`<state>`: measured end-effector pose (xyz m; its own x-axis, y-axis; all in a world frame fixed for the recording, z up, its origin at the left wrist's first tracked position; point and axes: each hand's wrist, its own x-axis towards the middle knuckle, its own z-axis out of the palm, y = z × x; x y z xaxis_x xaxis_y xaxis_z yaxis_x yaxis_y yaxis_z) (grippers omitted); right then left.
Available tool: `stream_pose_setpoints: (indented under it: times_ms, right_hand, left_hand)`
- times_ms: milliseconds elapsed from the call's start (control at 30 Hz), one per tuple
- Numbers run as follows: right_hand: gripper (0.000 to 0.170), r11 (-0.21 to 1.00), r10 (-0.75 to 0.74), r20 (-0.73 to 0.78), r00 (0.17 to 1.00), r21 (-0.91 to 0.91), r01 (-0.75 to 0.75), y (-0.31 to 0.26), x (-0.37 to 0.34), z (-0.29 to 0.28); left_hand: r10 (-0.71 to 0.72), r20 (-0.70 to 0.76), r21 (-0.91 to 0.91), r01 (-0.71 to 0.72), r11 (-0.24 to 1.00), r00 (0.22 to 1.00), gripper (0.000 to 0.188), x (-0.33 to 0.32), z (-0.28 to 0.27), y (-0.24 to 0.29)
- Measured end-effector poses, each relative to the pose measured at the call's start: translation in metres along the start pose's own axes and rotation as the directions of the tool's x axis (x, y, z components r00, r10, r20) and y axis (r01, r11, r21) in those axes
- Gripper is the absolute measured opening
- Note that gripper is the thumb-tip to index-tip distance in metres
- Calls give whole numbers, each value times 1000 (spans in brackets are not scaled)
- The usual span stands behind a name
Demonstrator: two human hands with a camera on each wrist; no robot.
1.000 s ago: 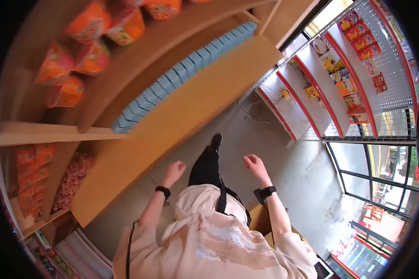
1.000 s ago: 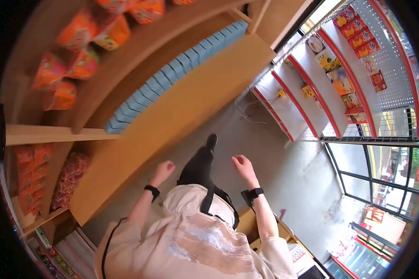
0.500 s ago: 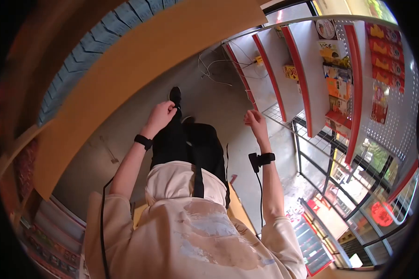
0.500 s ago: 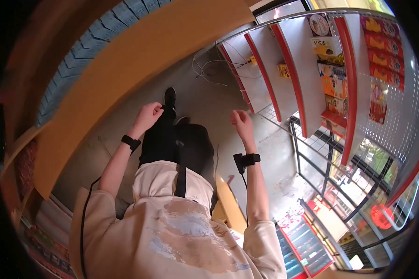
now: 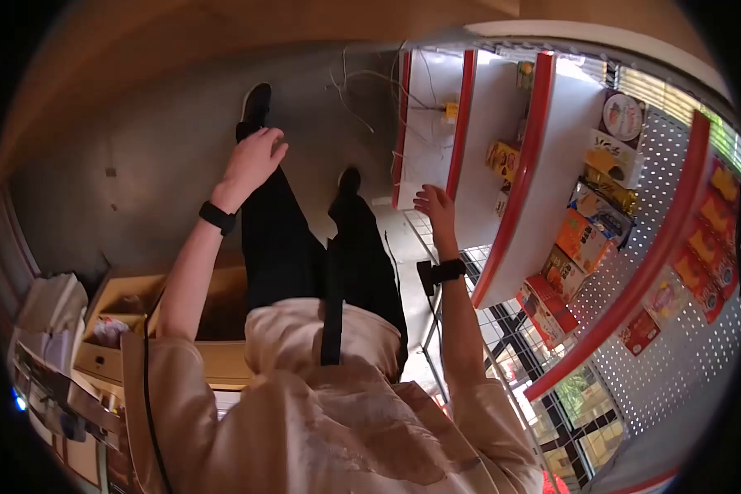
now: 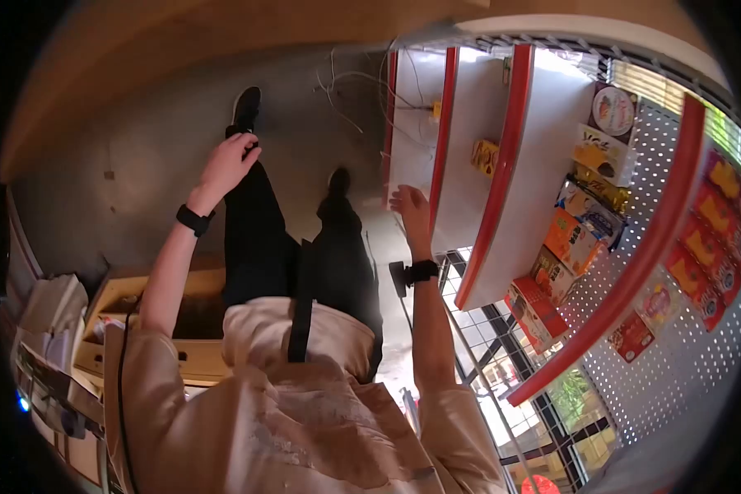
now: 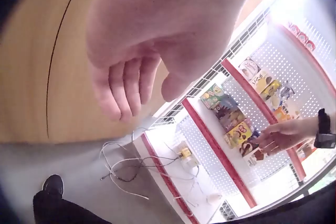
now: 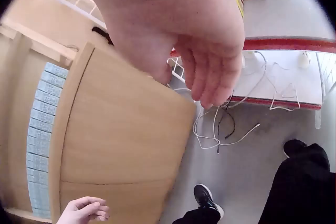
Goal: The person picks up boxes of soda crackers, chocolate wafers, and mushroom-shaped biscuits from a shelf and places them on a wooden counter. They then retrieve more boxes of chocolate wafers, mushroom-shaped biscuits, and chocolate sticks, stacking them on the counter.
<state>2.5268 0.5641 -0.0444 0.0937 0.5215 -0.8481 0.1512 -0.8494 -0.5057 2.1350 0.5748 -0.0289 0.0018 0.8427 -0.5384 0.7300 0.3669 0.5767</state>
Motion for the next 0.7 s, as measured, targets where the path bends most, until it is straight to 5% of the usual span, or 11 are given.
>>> stream_pose_setpoints:
  times_ms: [133, 233, 333, 433, 500, 567, 633, 700]
  right_hand:
    - [35, 994, -108, -40, 993, -4, 108, 41, 23, -47]
    - [31, 996, -42, -239, 970, 68, 60, 53, 39, -67]
    - [39, 966, -140, -438, 888, 139, 220, 85, 62, -90]
    - [42, 962, -154, -642, 751, 76, 262, 123, 91, -117]
    - [48, 961, -242, -774, 585, -107, 256, 154, 112, -146]
    - [64, 967, -179, -827, 533, -48, 250, 148, 115, -145]
    - [73, 967, -38, -926, 375, 61, 247, 146, 115, -147]
    - [79, 950, -52, -936, 349, 62, 306, 152, 123, -163]
  left_hand:
    - [-82, -51, -86, 78, 993, 995, 22, -40, 75, 17]
    - [-180, 79, -136, 190, 972, 980, 21, -65, 118, 36]
    - [-168, 114, -161, 186, 969, 979, 19, -83, 164, 39]
    - [-158, 123, -214, 181, 960, 980, 19, -97, 201, 38]
    - [-176, 104, -256, 197, 946, 979, 20, -101, 219, 36]
    - [-154, 116, -210, 176, 962, 981, 23, -103, 235, 30]
    - [-149, 140, -194, 174, 965, 979, 23, -106, 249, 21]
    - [-158, 175, -166, 188, 968, 972, 22, -106, 259, 17]
